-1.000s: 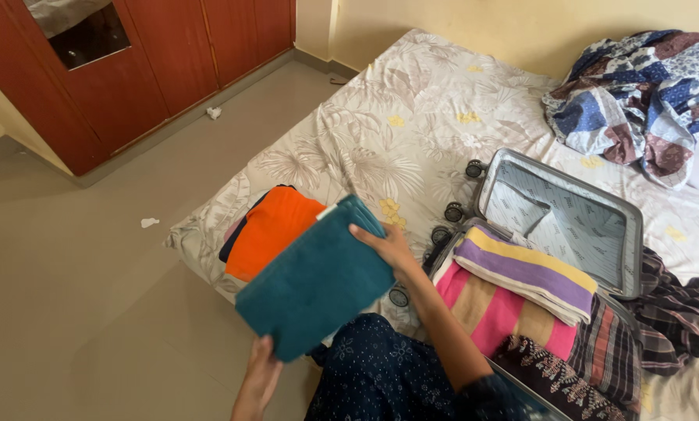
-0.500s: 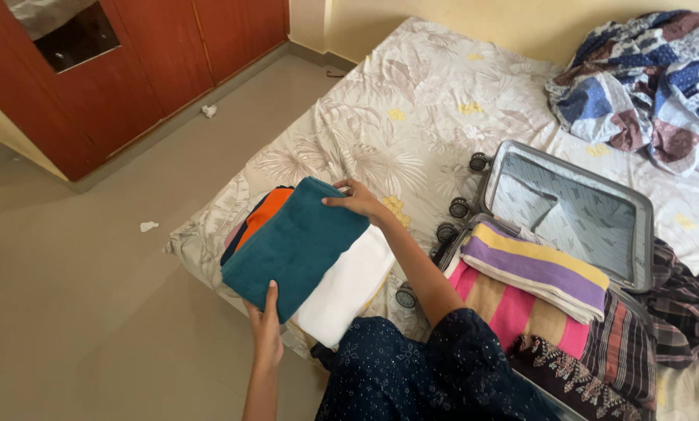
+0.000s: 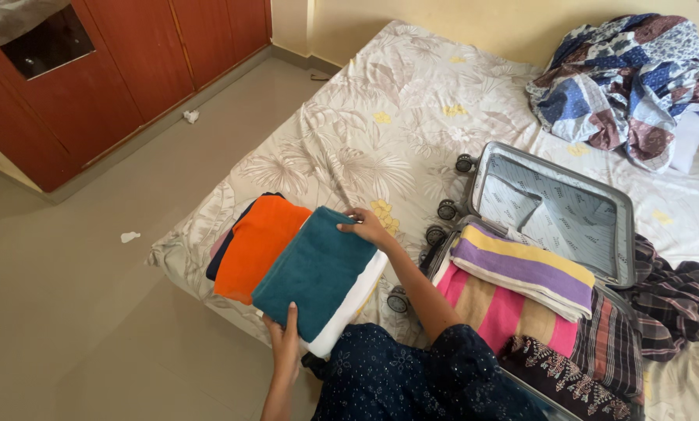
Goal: The person folds and stacks various pieces of clothing on a bed, then places them into a blue suitcase. They close the suitcase and adjust its wheels.
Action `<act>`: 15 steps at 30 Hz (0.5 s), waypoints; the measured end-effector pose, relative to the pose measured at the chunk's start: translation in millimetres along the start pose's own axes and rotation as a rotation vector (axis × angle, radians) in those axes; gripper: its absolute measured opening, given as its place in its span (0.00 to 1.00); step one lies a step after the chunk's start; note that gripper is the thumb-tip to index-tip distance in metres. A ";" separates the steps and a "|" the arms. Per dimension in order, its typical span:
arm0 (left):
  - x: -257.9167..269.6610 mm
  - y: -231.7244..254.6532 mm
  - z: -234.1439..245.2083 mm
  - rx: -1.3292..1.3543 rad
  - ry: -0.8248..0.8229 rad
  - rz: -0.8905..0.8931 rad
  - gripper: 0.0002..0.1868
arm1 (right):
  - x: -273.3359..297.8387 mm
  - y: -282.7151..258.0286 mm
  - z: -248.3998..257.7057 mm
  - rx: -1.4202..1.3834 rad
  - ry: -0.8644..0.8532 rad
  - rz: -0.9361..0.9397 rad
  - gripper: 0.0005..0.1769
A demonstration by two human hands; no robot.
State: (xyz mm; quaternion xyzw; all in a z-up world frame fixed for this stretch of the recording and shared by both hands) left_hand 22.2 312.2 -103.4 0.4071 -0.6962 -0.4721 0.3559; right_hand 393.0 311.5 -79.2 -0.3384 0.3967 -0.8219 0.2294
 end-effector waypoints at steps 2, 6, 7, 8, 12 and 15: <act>-2.2 -11.4 6.4 -0.021 0.021 0.068 0.48 | -6.2 12.4 -3.6 0.019 0.033 -0.007 0.40; -9.1 -9.2 5.0 -0.057 -0.011 -0.059 0.47 | -8.1 24.6 -4.7 0.048 0.118 0.068 0.39; -9.1 -9.9 4.7 -0.090 0.005 -0.078 0.47 | -5.6 25.1 -3.8 0.063 0.147 0.100 0.39; -9.1 -9.3 3.6 -0.122 0.021 -0.098 0.47 | -2.9 21.8 -4.2 0.105 0.169 0.146 0.38; -0.3 6.6 -2.3 -0.530 0.107 -0.231 0.48 | 17.2 7.8 -7.9 0.218 0.231 0.310 0.35; 11.1 20.9 -11.7 -0.506 0.109 -0.318 0.54 | 33.6 2.4 -11.0 0.327 0.276 0.316 0.33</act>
Point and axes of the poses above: each hand's wrist, its own x-axis away from the middle knuckle, its own z-axis out of the back of the hand, y = z × x, the point moved 10 cm from there along -x, towards the middle knuckle, and after that the axes turned 12 degrees about -z, right-handed, at the moved point
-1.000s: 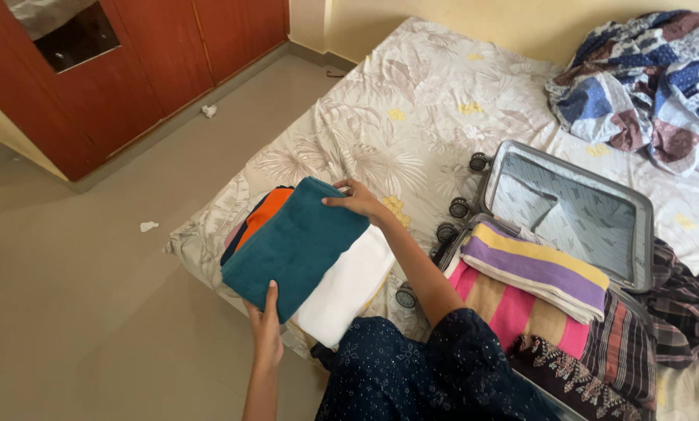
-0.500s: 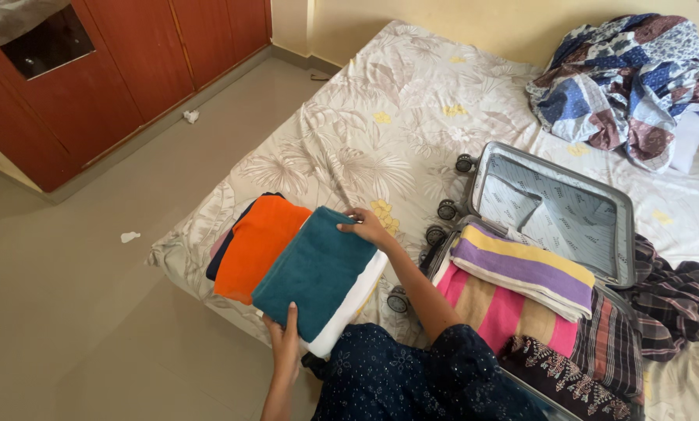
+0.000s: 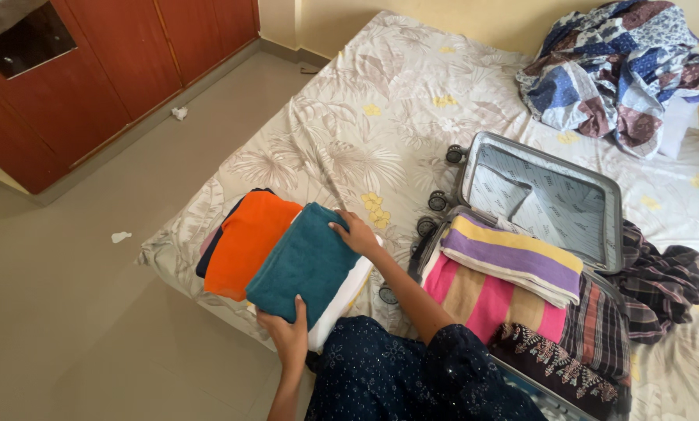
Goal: The person folds and stacks various pieces of clothing on a bed, then places them into a blue suitcase. They close the suitcase and adjust its wheels.
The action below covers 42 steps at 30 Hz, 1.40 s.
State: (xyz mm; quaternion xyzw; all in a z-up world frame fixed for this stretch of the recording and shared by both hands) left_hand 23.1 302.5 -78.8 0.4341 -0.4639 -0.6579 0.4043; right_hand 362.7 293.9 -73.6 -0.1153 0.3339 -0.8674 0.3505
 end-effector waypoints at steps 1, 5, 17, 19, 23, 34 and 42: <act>0.4 8.9 1.6 -0.012 0.014 -0.045 0.56 | 4.7 -3.6 1.6 0.050 0.009 -0.011 0.33; 1.4 30.7 6.9 -0.045 0.055 -0.103 0.62 | 34.2 -43.3 20.2 0.181 0.195 0.083 0.31; -16.4 59.5 -32.5 -0.786 -0.254 -0.601 0.58 | 120.2 -107.5 -16.2 0.453 -0.001 0.500 0.49; -19.6 45.1 -39.8 -0.756 -0.287 -0.581 0.62 | 120.9 -98.2 -17.2 0.377 -0.008 0.461 0.48; -19.7 18.3 -40.8 -0.847 -0.296 -0.530 0.64 | 118.0 -96.9 -27.9 0.351 -0.083 0.442 0.46; -20.0 -1.3 -41.5 -0.745 -0.280 -0.578 0.64 | 202.6 151.0 158.2 -0.879 0.914 -0.268 0.14; -31.3 -31.3 -56.0 -0.807 -0.301 -0.556 0.67 | 262.3 318.3 195.0 -1.364 1.112 -0.749 0.31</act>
Point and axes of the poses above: each hand's wrist, its own x-axis away from the middle knuckle, its own z-axis out of the back of the hand, y = z × x, the point moved 10 cm from there along -x, towards the middle knuckle, and after that the axes turned 12 degrees about -z, right-handed, at the moved point
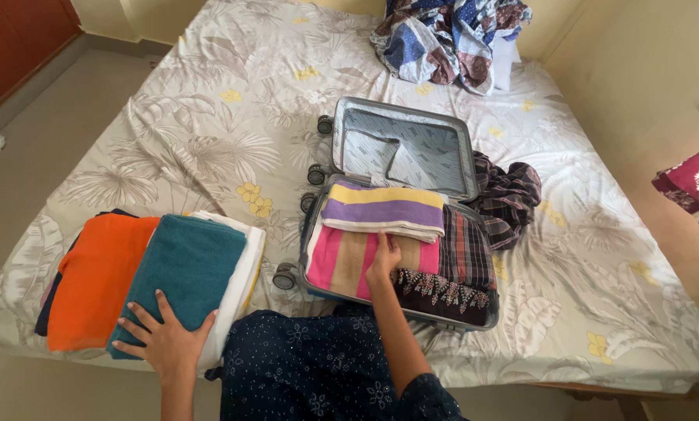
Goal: The person folds and stacks various pieces of clothing on a bed, then places them into a blue suitcase. They close the suitcase and adjust its wheels.
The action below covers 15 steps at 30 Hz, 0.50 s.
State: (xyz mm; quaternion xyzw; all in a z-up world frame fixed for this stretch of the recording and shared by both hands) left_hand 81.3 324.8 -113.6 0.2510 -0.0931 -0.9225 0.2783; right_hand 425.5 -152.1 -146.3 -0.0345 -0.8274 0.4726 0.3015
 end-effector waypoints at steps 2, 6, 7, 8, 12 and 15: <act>-0.2 -2.9 -2.3 0.014 -0.012 0.007 0.68 | -12.9 -1.9 -11.3 -0.155 -0.059 -0.091 0.29; -1.8 -3.8 -0.2 0.034 -0.014 0.013 0.69 | -24.4 -7.1 -32.0 -0.278 -0.065 -0.185 0.27; -1.3 -3.2 0.3 0.033 -0.020 0.017 0.69 | -25.3 -8.8 -34.8 -0.272 -0.053 -0.183 0.26; -1.4 -2.8 0.9 0.032 -0.026 0.020 0.69 | -26.2 -10.5 -37.1 -0.265 -0.040 -0.181 0.26; -1.5 0.0 3.1 0.032 -0.032 0.024 0.69 | -29.2 -11.1 -48.7 -0.280 -0.107 -0.252 0.23; -3.5 1.6 5.2 0.015 -0.035 0.029 0.69 | -30.2 -20.4 -57.2 -0.279 -0.189 -0.259 0.22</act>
Point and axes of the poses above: each hand's wrist, its own x-axis away from the middle knuckle, its own z-axis out of the back of the hand, y = z × x, the point moved 10 cm from there along -x, towards the middle knuckle, and after that the axes turned 12 degrees about -z, right-handed, at the moved point
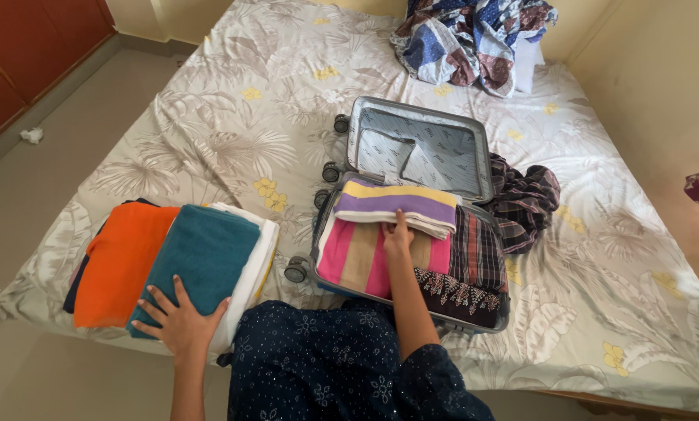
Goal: The person folds and stacks various pieces of clothing on a bed, then places them into a blue suitcase. They close the suitcase and adjust its wheels.
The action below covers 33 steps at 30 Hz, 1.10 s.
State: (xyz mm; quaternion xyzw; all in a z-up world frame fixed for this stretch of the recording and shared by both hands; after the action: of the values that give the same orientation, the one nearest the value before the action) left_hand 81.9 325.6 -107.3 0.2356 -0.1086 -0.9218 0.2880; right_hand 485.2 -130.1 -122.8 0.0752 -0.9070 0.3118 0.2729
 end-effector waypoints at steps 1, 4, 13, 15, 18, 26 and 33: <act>-0.9 1.0 0.9 -0.003 -0.003 -0.004 0.69 | 1.9 -4.9 -1.4 0.019 -0.014 0.009 0.21; -2.7 4.1 4.3 -0.006 -0.012 -0.011 0.69 | 13.8 -17.8 -7.3 0.065 -0.047 0.039 0.20; -9.7 44.0 55.8 0.019 0.059 -0.050 0.67 | 118.9 -58.5 -70.1 0.174 -0.383 0.189 0.19; -8.3 62.1 67.7 0.068 0.078 -0.076 0.64 | 143.6 -54.2 -84.1 0.245 -0.450 0.218 0.20; -10.7 86.6 68.4 0.442 0.071 -0.028 0.56 | 174.1 -19.1 -115.2 0.220 -0.659 0.059 0.20; 15.4 129.6 23.3 1.848 -0.294 0.534 0.50 | 237.5 88.9 -130.4 0.606 -0.669 -0.186 0.26; 2.2 84.0 74.0 1.764 0.119 0.440 0.37 | 265.2 169.9 -143.8 0.719 -0.888 -0.345 0.27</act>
State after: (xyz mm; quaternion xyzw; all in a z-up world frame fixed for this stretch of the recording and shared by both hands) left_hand 83.8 261.0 -15.8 0.3916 -0.8017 -0.4151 0.1777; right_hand 274.9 101.1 26.1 0.4323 -0.7466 0.4892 -0.1281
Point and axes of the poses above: each hand's wrist, its own x-axis away from the middle knuckle, its own z-axis out of the back of the hand, y = z × x, the point moved 10 cm from there along -x, towards the middle knuckle, and after that the axes turned 12 degrees about -z, right-handed, at the moved point
